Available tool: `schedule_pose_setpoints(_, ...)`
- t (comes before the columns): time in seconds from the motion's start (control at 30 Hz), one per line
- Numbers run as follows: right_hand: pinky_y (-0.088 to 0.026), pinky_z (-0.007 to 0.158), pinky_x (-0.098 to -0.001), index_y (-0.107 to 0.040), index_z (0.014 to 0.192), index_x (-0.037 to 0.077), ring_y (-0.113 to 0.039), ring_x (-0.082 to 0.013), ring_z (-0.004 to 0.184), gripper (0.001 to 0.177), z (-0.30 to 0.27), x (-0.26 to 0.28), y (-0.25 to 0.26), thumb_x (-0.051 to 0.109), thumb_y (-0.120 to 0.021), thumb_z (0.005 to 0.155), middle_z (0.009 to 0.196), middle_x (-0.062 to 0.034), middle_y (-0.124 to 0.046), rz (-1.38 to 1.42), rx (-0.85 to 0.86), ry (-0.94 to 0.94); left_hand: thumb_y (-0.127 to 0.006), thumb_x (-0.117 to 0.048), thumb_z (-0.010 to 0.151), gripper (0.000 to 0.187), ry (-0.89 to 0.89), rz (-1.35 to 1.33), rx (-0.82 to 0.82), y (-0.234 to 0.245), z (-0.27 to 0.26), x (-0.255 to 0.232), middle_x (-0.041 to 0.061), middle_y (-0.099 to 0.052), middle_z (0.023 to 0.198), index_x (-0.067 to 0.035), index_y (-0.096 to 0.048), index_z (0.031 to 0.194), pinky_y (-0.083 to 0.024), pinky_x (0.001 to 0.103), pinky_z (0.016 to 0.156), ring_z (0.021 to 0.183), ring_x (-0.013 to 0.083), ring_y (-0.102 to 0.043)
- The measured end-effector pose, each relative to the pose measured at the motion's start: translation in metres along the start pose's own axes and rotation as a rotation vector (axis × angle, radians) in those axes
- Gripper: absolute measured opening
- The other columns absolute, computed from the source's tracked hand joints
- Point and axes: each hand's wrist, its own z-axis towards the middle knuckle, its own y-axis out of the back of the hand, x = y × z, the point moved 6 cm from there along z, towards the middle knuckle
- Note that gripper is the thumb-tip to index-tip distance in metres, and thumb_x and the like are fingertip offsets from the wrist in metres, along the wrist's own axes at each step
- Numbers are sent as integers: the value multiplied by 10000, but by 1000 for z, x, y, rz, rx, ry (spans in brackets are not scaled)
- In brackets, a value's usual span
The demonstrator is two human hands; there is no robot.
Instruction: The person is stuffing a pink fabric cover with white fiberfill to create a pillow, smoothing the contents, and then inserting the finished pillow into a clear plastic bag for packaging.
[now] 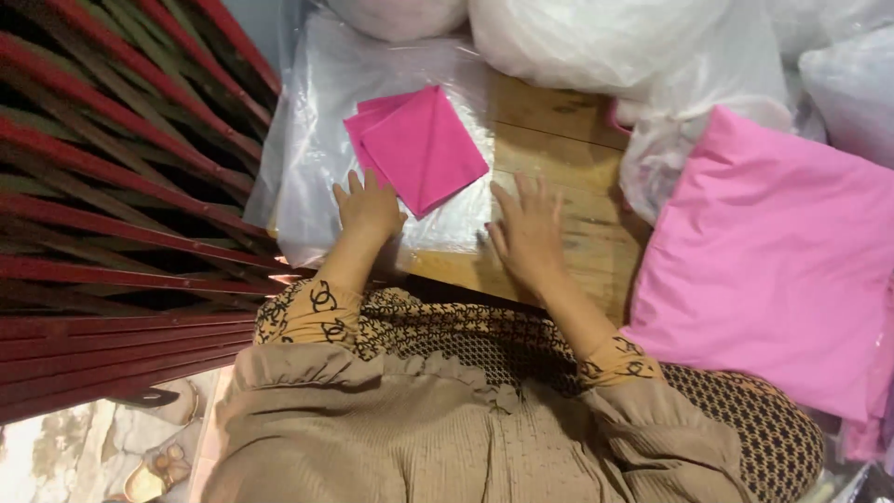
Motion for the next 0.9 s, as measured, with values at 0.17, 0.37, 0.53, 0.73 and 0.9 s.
schedule_pose_setpoints(0.17, -229, 1145, -729, -480, 1487, 306, -268, -504, 1485, 541, 84, 58, -92, 465, -589, 982, 1579, -134, -400, -54, 135, 82, -718, -414, 871, 805, 85, -192, 139, -15, 0, 12, 247, -248, 1635, -108, -406, 1547, -223, 740, 1108, 1474, 527, -233)
schedule_pose_setpoints(0.37, -192, 1167, -739, -405, 1544, 450, -231, -483, 1513, 548, 119, 66, -145, 567, -464, 1012, 1658, -53, -330, -127, 296, 42, -781, -342, 856, 996, 55, -269, 289, -4, -33, 2, 226, -58, 1685, -125, -199, 1635, -169, 731, 1139, 1510, 519, -76)
schedule_pose_setpoints(0.53, -328, 1150, -629, -564, 1467, 389, -423, -392, 1436, 414, 105, 19, -163, 465, -479, 1069, 1523, 27, -546, -149, 129, 5, -752, -329, 904, 971, 10, -248, 282, 9, -52, -7, 174, -62, 1704, -150, -150, 1645, -78, 724, 1161, 1531, 477, -8)
schedule_pose_setpoints(0.73, -512, 1013, -357, -738, 1191, 242, -682, -240, 1135, 287, 73, -35, -117, 152, -624, 944, 1134, -11, -742, 10, -153, 74, -768, -382, 892, 996, -56, -229, 308, 6, -73, -34, 216, -27, 1700, -115, -166, 1639, -115, 699, 1178, 1524, 517, -18)
schedule_pose_setpoints(0.9, -503, 917, -411, -756, 1186, 188, -690, -305, 1021, 198, 28, -117, -16, 128, -696, 1007, 1077, -78, -739, 163, -435, -271, -777, -464, 846, 963, -376, -51, 349, -31, -81, -91, 202, -132, 1696, -146, -288, 1613, -193, 693, 1160, 1521, 528, -92)
